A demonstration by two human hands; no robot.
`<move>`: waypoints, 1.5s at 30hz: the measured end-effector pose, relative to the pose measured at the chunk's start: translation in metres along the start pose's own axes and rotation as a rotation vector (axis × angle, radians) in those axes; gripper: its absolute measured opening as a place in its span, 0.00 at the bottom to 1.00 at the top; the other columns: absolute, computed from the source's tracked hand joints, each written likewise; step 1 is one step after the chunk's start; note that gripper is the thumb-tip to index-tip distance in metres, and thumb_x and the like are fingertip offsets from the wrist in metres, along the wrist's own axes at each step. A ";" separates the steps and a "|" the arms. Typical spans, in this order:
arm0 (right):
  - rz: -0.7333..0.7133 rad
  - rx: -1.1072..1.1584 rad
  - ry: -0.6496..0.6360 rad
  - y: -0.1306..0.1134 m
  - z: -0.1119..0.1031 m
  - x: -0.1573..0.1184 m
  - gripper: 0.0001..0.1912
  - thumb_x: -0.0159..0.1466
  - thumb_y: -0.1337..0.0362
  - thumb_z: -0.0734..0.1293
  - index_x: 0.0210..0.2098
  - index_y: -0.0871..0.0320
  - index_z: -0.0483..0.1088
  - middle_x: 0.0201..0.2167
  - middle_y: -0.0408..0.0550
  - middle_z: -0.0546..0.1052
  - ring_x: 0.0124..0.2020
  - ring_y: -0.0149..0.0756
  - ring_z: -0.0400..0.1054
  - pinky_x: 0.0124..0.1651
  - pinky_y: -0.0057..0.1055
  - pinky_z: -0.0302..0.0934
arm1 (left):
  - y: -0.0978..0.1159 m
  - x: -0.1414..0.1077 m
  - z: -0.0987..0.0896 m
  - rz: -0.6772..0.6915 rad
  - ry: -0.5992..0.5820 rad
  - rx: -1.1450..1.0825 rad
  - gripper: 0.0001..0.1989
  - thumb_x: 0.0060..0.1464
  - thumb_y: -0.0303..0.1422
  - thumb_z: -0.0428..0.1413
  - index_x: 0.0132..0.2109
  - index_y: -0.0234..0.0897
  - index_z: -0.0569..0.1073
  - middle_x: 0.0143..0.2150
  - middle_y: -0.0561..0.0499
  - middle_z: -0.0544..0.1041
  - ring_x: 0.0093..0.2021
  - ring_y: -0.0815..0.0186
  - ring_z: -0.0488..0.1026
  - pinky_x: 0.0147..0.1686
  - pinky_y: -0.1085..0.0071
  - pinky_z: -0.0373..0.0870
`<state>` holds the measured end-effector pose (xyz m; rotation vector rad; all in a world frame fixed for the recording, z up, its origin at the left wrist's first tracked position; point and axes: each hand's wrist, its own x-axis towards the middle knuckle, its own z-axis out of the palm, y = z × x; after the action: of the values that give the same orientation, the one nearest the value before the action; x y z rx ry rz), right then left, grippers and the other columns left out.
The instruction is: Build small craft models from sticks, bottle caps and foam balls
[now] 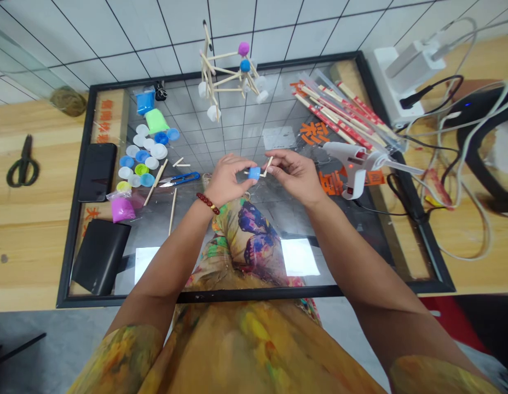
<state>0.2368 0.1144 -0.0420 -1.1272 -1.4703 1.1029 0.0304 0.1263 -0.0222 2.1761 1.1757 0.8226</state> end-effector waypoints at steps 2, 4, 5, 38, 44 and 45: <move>0.000 0.007 -0.003 0.000 0.000 0.000 0.16 0.60 0.55 0.73 0.47 0.48 0.76 0.34 0.42 0.81 0.38 0.38 0.75 0.51 0.42 0.69 | 0.000 0.000 0.000 0.000 -0.004 0.007 0.13 0.48 0.30 0.66 0.44 0.42 0.79 0.47 0.49 0.84 0.49 0.58 0.79 0.66 0.51 0.61; 0.001 0.014 -0.007 0.001 0.000 0.000 0.16 0.60 0.56 0.73 0.47 0.48 0.76 0.34 0.42 0.81 0.38 0.38 0.75 0.51 0.42 0.69 | 0.001 0.000 0.000 -0.002 -0.006 0.013 0.13 0.48 0.30 0.66 0.44 0.43 0.79 0.47 0.50 0.84 0.49 0.58 0.79 0.66 0.51 0.61; 0.000 0.016 -0.008 0.001 0.000 0.000 0.16 0.60 0.56 0.73 0.47 0.48 0.76 0.34 0.42 0.81 0.38 0.38 0.75 0.52 0.42 0.68 | 0.001 0.000 -0.001 -0.003 -0.006 0.015 0.13 0.48 0.30 0.67 0.44 0.43 0.79 0.47 0.50 0.84 0.50 0.58 0.79 0.67 0.51 0.61; -0.007 0.004 -0.005 0.002 0.000 0.000 0.17 0.59 0.56 0.74 0.47 0.50 0.75 0.34 0.41 0.81 0.37 0.36 0.75 0.49 0.39 0.69 | 0.001 0.000 -0.001 -0.001 -0.004 0.006 0.12 0.49 0.30 0.66 0.43 0.42 0.79 0.46 0.50 0.84 0.49 0.58 0.79 0.66 0.52 0.62; -0.012 -0.003 -0.009 0.001 0.000 0.000 0.18 0.60 0.54 0.74 0.47 0.50 0.75 0.34 0.42 0.81 0.37 0.37 0.75 0.50 0.40 0.69 | 0.000 0.000 0.000 0.009 0.004 -0.003 0.12 0.49 0.30 0.66 0.43 0.42 0.79 0.47 0.50 0.84 0.49 0.58 0.79 0.66 0.52 0.62; -0.008 -0.008 -0.006 0.001 0.001 0.000 0.18 0.59 0.53 0.74 0.47 0.50 0.75 0.34 0.43 0.81 0.37 0.37 0.75 0.50 0.41 0.69 | 0.000 0.000 0.000 0.008 0.002 -0.004 0.12 0.49 0.30 0.66 0.43 0.42 0.79 0.47 0.50 0.84 0.49 0.58 0.79 0.65 0.52 0.62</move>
<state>0.2363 0.1146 -0.0426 -1.1231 -1.4840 1.0971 0.0302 0.1261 -0.0226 2.1788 1.1661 0.8299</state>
